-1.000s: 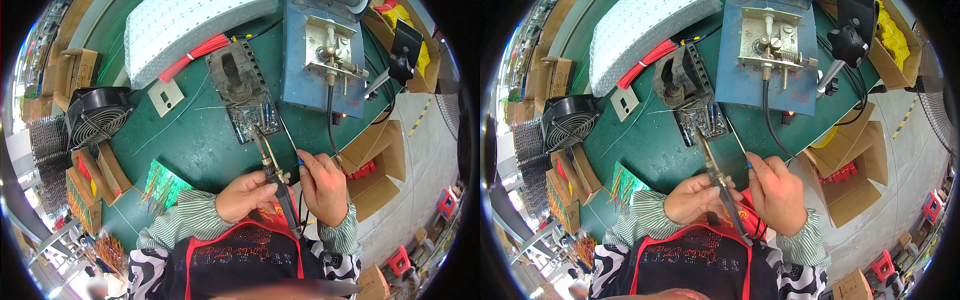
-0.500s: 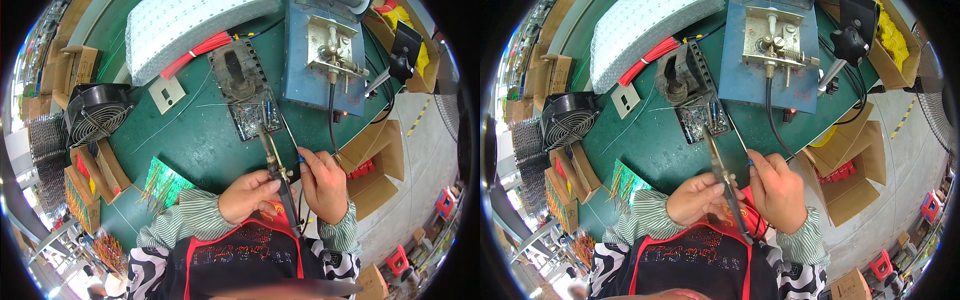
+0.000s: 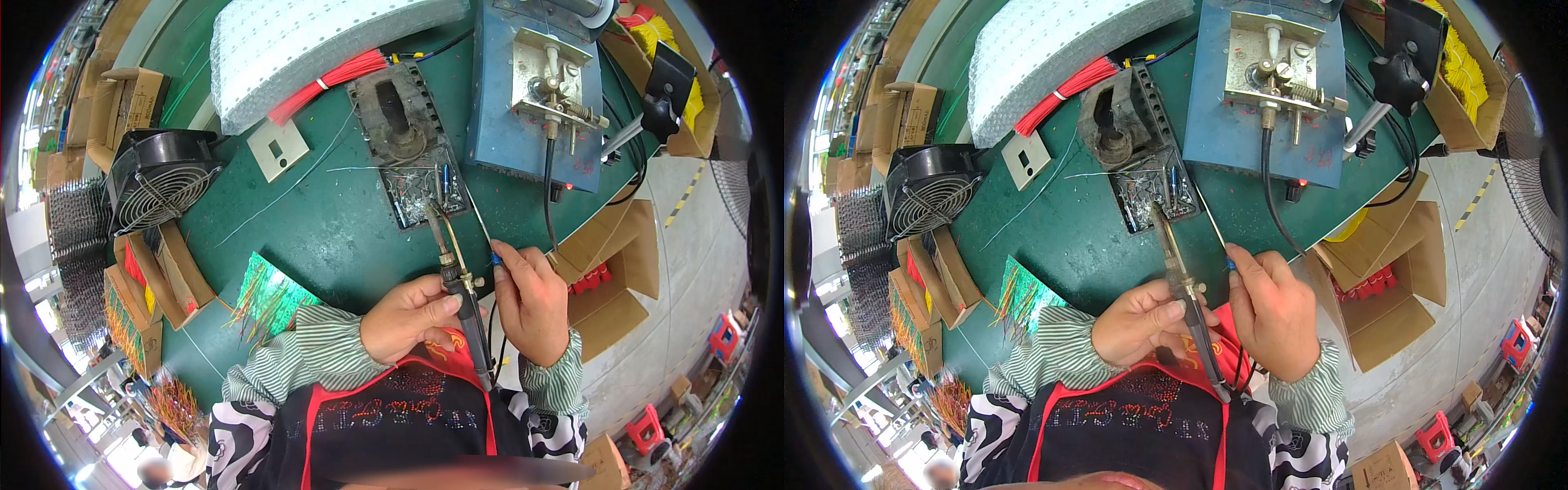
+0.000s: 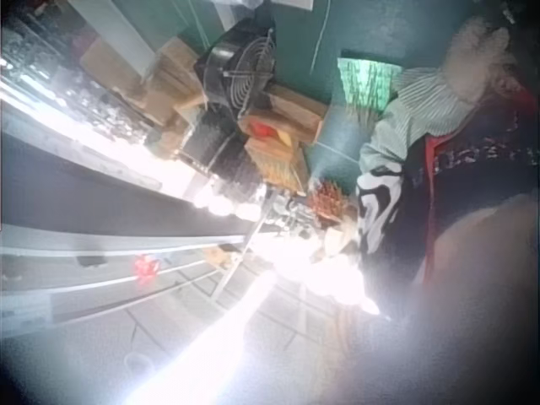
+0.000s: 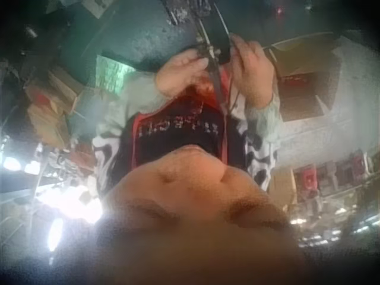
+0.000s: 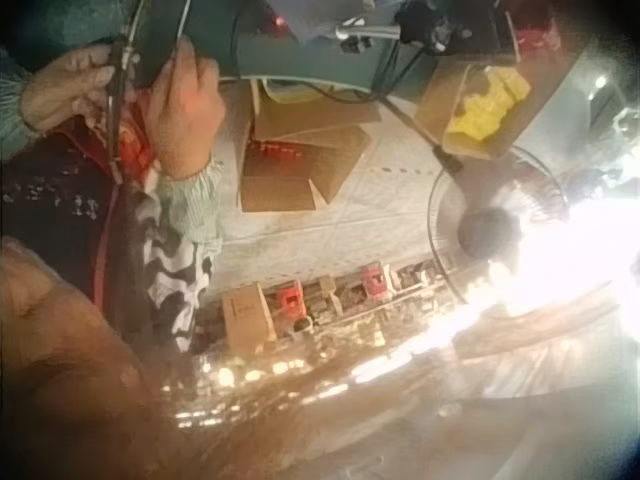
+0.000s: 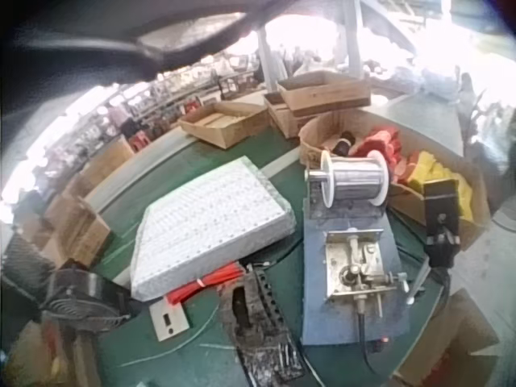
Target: The person solders colored wires onto a green circuit board using a soldering iron and a wire dispensing machine.
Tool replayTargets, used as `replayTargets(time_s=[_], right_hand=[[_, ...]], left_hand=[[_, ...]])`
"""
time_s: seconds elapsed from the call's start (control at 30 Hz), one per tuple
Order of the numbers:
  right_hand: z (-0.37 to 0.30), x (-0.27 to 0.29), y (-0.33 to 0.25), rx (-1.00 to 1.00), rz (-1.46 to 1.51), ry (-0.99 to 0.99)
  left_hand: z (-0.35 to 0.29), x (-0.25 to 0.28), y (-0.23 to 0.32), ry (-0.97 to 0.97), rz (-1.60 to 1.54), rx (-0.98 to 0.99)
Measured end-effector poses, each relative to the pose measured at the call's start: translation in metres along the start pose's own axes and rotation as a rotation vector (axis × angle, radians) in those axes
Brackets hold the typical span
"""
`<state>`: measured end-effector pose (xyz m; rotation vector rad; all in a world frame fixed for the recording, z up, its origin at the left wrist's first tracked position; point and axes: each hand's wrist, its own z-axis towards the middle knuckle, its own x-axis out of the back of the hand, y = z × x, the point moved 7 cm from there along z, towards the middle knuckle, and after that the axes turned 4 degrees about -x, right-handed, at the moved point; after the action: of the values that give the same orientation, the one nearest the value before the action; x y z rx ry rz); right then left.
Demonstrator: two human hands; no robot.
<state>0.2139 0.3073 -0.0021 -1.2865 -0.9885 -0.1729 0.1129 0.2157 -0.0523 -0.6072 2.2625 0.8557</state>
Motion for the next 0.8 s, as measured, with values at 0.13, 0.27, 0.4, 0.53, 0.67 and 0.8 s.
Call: replayTargets(time_s=[0.13,0.27,0.4,0.53,0.67,0.8], right_hand=[[0.0,0.0,0.0,0.003,-0.008,-0.002],[0.0,0.0,0.001,0.009,-0.008,0.006],[0.0,0.001,0.001,0.023,-0.002,0.004],[-0.003,0.005,0.002,0.001,-0.016,0.005],[-0.005,0.011,0.003,0.014,0.086,0.037],[-0.014,0.019,0.004,-0.008,0.13,0.005]], left_hand=[[0.0,-0.001,0.001,-0.012,0.001,-0.021],[0.001,-0.002,0.001,-0.012,0.008,-0.015],[0.002,-0.002,-0.001,-0.03,0.014,-0.017],[0.003,-0.003,-0.003,-0.022,-0.014,-0.037],[-0.001,-0.003,0.003,0.015,-0.006,-0.02],[0.0,-0.003,0.003,-0.016,0.008,-0.056]])
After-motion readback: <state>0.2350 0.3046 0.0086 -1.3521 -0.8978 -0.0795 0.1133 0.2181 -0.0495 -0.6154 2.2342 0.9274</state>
